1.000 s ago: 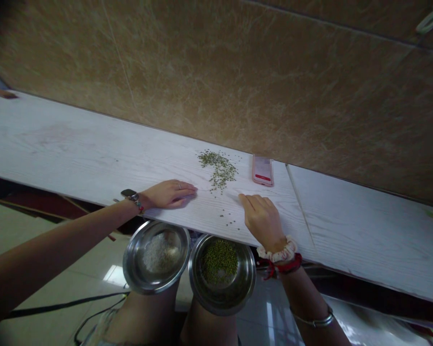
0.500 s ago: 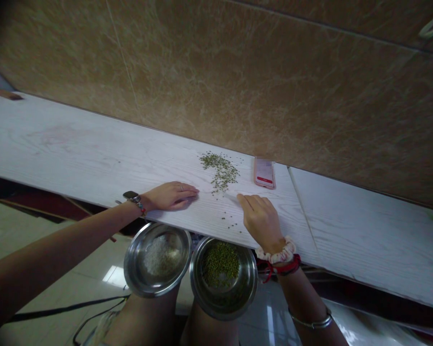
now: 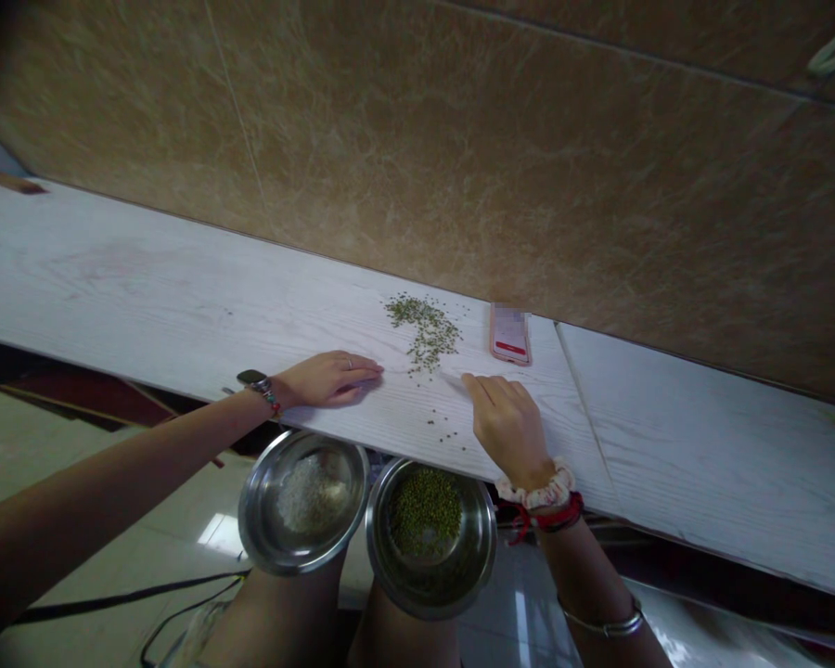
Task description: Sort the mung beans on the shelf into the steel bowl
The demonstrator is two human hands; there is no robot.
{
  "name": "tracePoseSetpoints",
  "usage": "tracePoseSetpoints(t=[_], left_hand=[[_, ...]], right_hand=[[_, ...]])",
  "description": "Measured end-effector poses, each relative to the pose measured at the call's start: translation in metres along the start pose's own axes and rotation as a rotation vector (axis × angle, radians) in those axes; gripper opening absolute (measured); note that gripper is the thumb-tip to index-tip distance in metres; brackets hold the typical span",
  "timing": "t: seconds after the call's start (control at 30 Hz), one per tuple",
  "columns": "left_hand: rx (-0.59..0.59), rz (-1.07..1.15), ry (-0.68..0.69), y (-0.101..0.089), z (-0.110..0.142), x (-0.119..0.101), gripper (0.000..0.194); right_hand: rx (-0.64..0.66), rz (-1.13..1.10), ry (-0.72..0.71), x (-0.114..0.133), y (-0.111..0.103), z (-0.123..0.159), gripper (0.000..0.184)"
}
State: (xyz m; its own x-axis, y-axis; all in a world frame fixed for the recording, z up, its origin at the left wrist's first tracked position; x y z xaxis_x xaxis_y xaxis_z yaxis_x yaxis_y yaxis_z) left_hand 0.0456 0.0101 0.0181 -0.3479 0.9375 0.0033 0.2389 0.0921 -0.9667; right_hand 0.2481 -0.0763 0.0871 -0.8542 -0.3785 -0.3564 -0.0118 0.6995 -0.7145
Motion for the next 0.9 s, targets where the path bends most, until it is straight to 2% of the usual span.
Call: tracePoseSetpoints(t=[0.33, 0.47, 0.63, 0.9], left_hand=[[-0.023, 0.016, 0.007, -0.002, 0.0, -0.001, 0.026], [-0.028, 0.024, 0.001, -0.002, 0.0, -0.001, 0.026], [-0.021, 0.025, -0.005, 0.0, 0.001, 0.001, 0.027], [-0.023, 0.026, -0.008, 0.0, 0.001, 0.001, 0.027]], right_hand=[[0.003, -0.056, -0.016, 0.006, 0.009, -0.005, 0.028], [0.021, -0.069, -0.022, 0.004, 0.003, 0.0, 0.031], [-0.017, -0.098, -0.018, 0.0, -0.009, 0.004, 0.029], [0.001, -0.093, -0.026, 0.002, -0.005, 0.003, 0.029]])
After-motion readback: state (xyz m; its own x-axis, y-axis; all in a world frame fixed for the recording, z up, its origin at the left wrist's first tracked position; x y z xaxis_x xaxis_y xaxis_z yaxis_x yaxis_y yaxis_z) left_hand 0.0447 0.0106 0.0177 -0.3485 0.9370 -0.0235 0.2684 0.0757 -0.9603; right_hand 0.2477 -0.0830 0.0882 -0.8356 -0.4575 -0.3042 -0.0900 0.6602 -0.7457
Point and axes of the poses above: each hand's wrist, its own z-axis away from the middle knuckle, its own y-axis out of the palm, x = y × z, the point moved 6 cm from there along -z, towards the middle knuckle, and after that the axes turned 3 degrees about y, right-handed, at the moved point
